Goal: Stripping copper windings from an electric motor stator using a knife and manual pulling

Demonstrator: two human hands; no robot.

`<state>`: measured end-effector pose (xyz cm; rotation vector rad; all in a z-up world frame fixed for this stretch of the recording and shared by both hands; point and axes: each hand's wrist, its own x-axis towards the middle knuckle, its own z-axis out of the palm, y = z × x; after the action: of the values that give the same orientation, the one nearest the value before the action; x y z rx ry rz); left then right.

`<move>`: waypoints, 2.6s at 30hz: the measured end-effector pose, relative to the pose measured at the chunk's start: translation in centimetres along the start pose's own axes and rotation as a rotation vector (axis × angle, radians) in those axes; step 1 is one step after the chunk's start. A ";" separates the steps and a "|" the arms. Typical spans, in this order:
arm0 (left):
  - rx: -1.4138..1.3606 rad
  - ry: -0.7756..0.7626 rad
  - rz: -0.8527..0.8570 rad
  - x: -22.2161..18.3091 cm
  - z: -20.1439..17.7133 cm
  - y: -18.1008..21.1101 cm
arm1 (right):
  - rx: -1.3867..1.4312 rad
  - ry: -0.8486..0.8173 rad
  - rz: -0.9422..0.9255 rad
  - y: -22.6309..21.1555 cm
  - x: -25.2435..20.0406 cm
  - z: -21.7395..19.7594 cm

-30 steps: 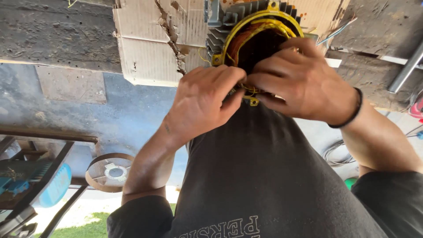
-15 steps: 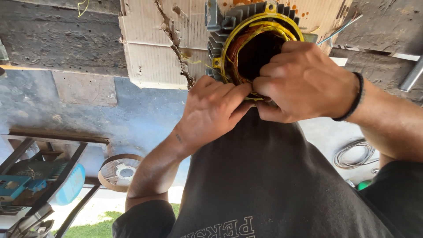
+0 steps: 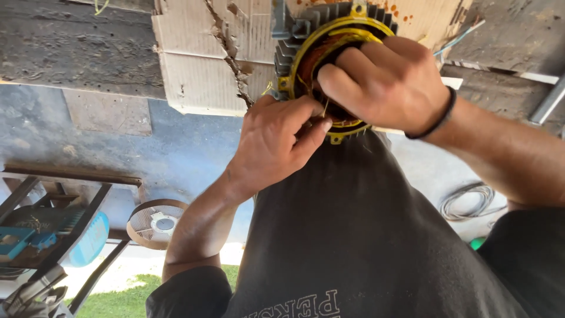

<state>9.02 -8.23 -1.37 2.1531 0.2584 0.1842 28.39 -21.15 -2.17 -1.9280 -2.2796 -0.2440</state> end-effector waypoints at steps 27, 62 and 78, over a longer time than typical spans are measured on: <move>-1.115 0.477 0.322 -11.1 -8.4 -2.2 | 0.354 0.021 -0.076 -0.1 0.0 -1.5; -0.200 0.401 -0.357 -7.4 -4.1 -2.6 | 0.690 -0.136 -0.186 0.1 1.7 -0.1; -0.182 0.308 -0.229 -5.5 -2.5 -2.5 | 0.806 -0.165 -0.137 0.1 0.7 -1.4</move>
<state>2.79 -6.26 -2.21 1.8930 0.6380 0.3922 28.42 -20.73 -0.59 -1.3993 -2.1064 0.7330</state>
